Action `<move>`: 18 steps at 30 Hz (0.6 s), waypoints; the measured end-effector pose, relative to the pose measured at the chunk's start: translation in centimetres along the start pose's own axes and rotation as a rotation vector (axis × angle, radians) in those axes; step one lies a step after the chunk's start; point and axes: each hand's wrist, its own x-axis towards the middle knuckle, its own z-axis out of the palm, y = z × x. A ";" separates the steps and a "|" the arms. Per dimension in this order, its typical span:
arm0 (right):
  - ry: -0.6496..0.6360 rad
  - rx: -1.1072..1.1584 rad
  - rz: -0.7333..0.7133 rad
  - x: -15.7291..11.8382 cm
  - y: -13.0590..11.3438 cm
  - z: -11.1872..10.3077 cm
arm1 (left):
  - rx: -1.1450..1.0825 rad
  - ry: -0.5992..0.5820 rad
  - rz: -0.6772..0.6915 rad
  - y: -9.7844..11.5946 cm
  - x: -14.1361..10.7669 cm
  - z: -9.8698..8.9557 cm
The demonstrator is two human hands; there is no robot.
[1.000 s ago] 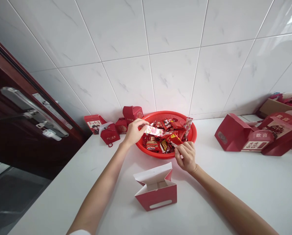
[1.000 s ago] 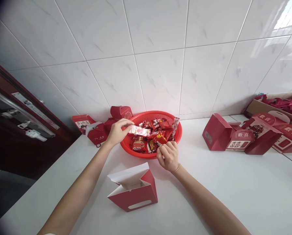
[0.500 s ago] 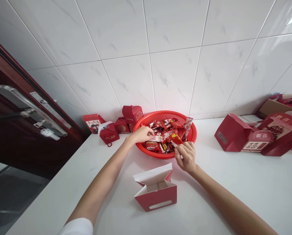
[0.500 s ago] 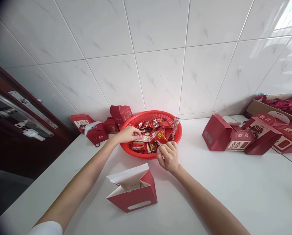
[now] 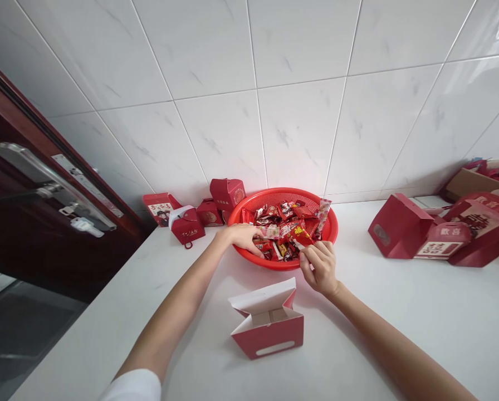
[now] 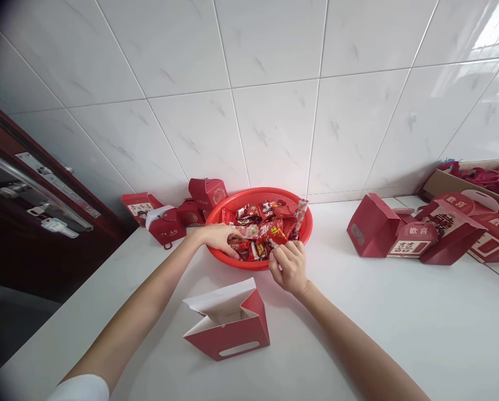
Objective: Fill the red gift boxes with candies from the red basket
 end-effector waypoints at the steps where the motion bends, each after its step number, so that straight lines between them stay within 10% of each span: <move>1: -0.002 0.000 0.000 0.0 0.0 0.0 | -0.002 0.007 0.001 -0.1 0.1 0.1; 18: -0.030 -0.013 0.013 0.0 0.0 -0.1 | -0.056 0.425 -0.139 -0.8 1.3 1.2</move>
